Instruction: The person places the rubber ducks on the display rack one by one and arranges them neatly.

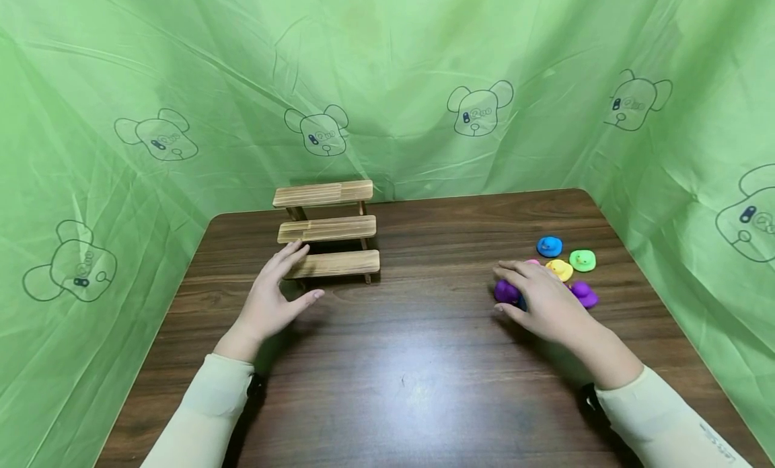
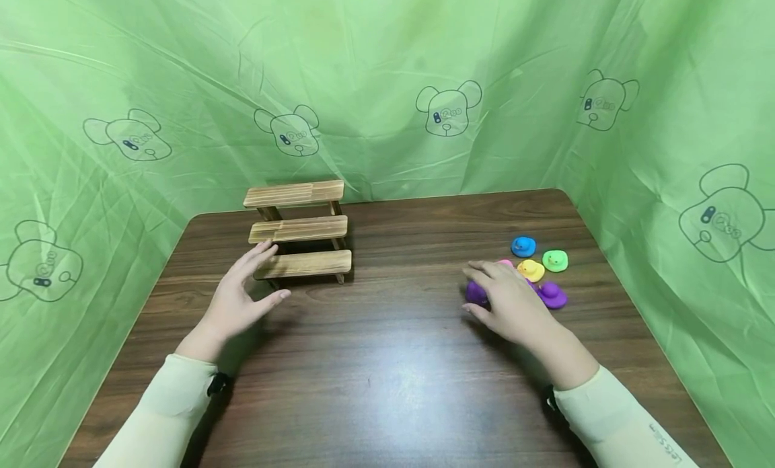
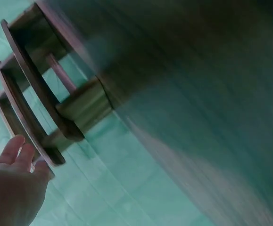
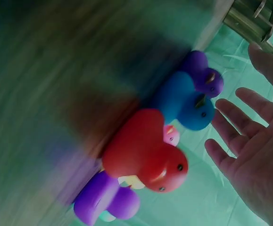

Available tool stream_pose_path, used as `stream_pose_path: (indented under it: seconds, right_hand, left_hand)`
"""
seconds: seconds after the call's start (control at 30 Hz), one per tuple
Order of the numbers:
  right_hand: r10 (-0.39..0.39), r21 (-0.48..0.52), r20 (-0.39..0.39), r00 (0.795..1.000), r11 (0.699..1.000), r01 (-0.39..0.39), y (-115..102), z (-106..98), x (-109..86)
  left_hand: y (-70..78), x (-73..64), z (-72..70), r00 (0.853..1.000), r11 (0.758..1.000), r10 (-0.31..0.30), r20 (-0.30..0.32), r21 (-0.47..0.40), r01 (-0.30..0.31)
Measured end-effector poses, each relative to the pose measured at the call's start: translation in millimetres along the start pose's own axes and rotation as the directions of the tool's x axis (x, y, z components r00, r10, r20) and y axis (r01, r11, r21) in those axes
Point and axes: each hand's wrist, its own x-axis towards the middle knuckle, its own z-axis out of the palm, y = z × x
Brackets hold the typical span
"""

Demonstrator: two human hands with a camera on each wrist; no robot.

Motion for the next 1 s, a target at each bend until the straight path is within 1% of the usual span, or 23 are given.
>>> stream_pose_path:
  seconds: [0.07,0.17,0.3,0.4,0.47,0.53,0.6,0.63,0.7,0.77,0.87,0.93,1.0]
  right_hand:
    - [0.022,0.005,0.006,1.000,1.000,-0.022,3.1,-0.8,-1.1]
    - [0.043,0.013,0.009,0.999,0.999,-0.043,7.6,-2.4,-2.1]
    - [0.050,0.030,-0.011,0.999,0.998,-0.050,13.1,-4.6,-2.4]
    - [0.051,0.045,-0.031,0.998,0.998,-0.050,16.9,-6.1,-2.8]
    - [0.056,0.050,-0.037,0.998,0.997,-0.054,19.1,-7.1,-3.4]
    - [0.061,0.052,-0.036,0.998,0.997,-0.059,20.8,-7.8,-3.8]
    - [0.069,0.054,-0.032,0.997,0.996,-0.067,22.0,-8.5,-4.0]
    - [0.073,0.054,-0.030,0.997,0.996,-0.071,22.3,-8.9,-4.1]
    - [0.083,0.054,-0.024,0.996,0.995,-0.081,22.9,-9.3,-4.2]
    - [0.090,0.059,-0.022,0.996,0.994,-0.088,23.4,-9.3,-4.6]
    - [0.101,0.083,-0.021,0.995,0.992,-0.098,24.7,-7.7,-6.1]
    - [0.102,0.113,-0.022,0.995,0.989,-0.098,25.5,-6.3,-6.7]
    - [0.105,0.143,-0.016,0.994,0.985,-0.102,26.9,-4.1,-7.4]
  left_hand:
    - [-3.2,0.0,-3.0,0.999,0.999,-0.043,-0.014,-0.020,0.042]
    - [-8.1,0.2,-7.2,0.995,0.997,-0.074,-0.060,-0.038,0.071]
    - [-12.8,0.0,-12.4,0.983,0.996,-0.079,-0.167,-0.054,0.071]
    - [-16.0,-0.9,-16.0,0.970,0.996,-0.081,-0.227,-0.062,0.069]
    - [-18.7,-1.7,-18.7,0.965,0.994,-0.100,-0.242,-0.071,0.085]
    - [-21.2,-2.5,-21.6,0.961,0.989,-0.138,-0.241,-0.077,0.123]
    - [-25.6,-3.7,-24.4,0.956,0.981,-0.189,-0.223,-0.095,0.171]
    - [-28.0,-4.4,-25.7,0.955,0.974,-0.216,-0.203,-0.106,0.198]
    - [-32.4,-5.5,-28.5,0.953,0.960,-0.265,-0.150,-0.132,0.246]
    - [-37.4,-6.3,-31.4,0.948,0.942,-0.305,-0.087,-0.177,0.287]
    - [-44.2,-6.6,-36.6,0.939,0.907,-0.343,0.023,-0.252,0.338]
    - [-50.0,-6.9,-39.7,0.932,0.879,-0.353,0.086,-0.311,0.362]
    - [-56.8,-7.0,-42.1,0.926,0.851,-0.352,0.136,-0.367,0.377]
